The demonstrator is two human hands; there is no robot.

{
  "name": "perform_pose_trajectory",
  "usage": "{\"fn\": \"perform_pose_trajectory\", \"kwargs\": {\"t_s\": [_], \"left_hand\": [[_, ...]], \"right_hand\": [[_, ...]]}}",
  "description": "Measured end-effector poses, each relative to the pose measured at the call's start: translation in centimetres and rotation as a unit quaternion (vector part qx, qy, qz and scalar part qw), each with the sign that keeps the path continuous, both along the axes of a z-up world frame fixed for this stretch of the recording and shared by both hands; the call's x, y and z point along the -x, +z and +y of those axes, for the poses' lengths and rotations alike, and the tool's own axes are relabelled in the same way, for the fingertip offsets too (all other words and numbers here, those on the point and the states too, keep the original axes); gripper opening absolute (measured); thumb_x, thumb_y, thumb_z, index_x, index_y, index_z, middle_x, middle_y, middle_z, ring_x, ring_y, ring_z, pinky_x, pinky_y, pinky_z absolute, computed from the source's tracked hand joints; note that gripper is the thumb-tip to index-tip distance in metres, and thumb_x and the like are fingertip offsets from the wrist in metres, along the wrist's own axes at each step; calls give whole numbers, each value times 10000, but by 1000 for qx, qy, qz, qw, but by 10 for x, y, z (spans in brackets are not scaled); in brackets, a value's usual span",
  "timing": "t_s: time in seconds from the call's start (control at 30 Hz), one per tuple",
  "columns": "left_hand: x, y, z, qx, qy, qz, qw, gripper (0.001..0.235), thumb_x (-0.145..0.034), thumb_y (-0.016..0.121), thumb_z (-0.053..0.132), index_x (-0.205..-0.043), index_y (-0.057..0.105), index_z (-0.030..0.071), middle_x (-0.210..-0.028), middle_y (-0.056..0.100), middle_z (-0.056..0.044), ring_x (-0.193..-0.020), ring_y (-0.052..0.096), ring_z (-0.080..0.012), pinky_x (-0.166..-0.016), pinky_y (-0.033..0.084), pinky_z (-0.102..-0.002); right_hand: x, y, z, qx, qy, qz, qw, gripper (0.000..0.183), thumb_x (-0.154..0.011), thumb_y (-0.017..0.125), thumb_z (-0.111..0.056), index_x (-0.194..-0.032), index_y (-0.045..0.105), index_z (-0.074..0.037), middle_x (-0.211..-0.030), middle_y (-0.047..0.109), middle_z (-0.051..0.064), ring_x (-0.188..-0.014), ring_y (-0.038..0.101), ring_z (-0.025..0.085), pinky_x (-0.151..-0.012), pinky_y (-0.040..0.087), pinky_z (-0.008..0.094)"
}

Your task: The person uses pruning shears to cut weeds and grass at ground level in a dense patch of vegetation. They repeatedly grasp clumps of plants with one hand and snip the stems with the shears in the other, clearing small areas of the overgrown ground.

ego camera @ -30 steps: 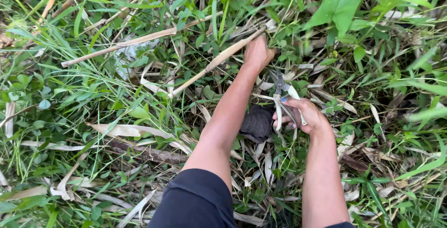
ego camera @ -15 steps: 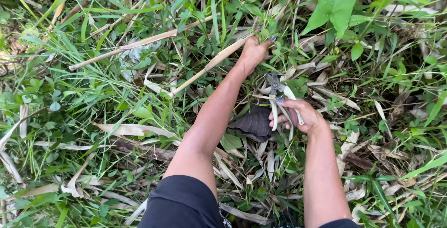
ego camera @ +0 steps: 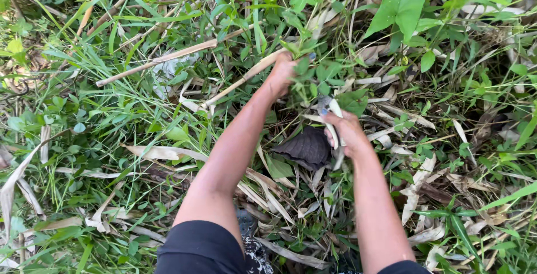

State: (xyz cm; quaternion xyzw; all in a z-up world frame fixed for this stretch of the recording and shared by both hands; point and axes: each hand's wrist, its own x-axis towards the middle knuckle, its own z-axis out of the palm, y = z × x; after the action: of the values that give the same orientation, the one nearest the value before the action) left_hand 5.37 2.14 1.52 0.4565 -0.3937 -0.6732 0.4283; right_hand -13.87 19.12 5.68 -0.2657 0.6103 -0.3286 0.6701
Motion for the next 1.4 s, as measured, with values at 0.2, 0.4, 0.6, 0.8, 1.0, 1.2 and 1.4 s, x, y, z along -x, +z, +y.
{"fn": "perform_pose_trajectory", "kwargs": {"t_s": [0.2, 0.4, 0.6, 0.8, 1.0, 1.2, 1.4], "left_hand": [[-26, -12, 12, 113, -52, -5, 992, 352, -875, 689, 25, -1227, 680, 19, -957, 707, 0, -785, 627, -82, -687, 525, -267], [-33, -30, 10, 135, -31, 1, 990, 588, -854, 701, -6, -1425, 560, -1, -1113, 737, -32, -920, 662, -93, -821, 543, -246], [-39, -29, 24, 177, -27, -16, 984, 676, -833, 732, -43, -1465, 496, -8, -1186, 731, -68, -995, 663, -116, -881, 528, -248], [-53, -11, 40, 159, 8, -45, 986, 551, -875, 705, -30, -1412, 579, -22, -1135, 731, -65, -975, 661, -123, -861, 526, -260], [-50, -21, 57, 153, 20, -43, 987, 526, -842, 705, -9, -1350, 574, 29, -1060, 741, -21, -912, 677, -92, -825, 546, -260], [-59, -29, 68, 172, 0, -133, 976, 291, -882, 746, 28, -1168, 749, -22, -1001, 786, -81, -852, 714, -144, -791, 587, -315], [-87, 23, 73, 41, 36, -63, 997, 315, -792, 673, 53, -1107, 692, 71, -815, 664, -40, -635, 599, -162, -555, 495, -331]], "right_hand": [[61, 42, 10, -42, 142, -92, 985, 383, -906, 597, -289, -1184, 615, -27, -847, 757, 176, -638, 757, 251, -418, 468, 267], [67, 70, 13, -38, 187, -71, 979, 414, -918, 578, -295, -1245, 593, -42, -881, 765, 180, -674, 765, 255, -418, 437, 270], [25, 65, 7, -80, 173, 6, 982, 364, -951, 573, -363, -1134, 636, -54, -849, 766, 146, -653, 745, 250, -428, 409, 278], [36, 77, 10, -66, 187, -23, 980, 353, -943, 582, -323, -1098, 662, -16, -832, 768, 163, -663, 756, 255, -429, 441, 289], [9, 58, 17, -80, 141, 21, 986, 325, -966, 561, -339, -1108, 654, -62, -804, 760, 137, -614, 728, 227, -409, 409, 271], [-38, 22, 16, -1, 40, 53, 998, 294, -991, 641, -284, -1141, 669, -32, -710, 631, 112, -506, 560, 177, -379, 422, 305], [-4, 60, 13, -57, 161, -12, 985, 317, -937, 614, -272, -1117, 638, -13, -777, 730, 176, -565, 710, 229, -394, 506, 292]]}}
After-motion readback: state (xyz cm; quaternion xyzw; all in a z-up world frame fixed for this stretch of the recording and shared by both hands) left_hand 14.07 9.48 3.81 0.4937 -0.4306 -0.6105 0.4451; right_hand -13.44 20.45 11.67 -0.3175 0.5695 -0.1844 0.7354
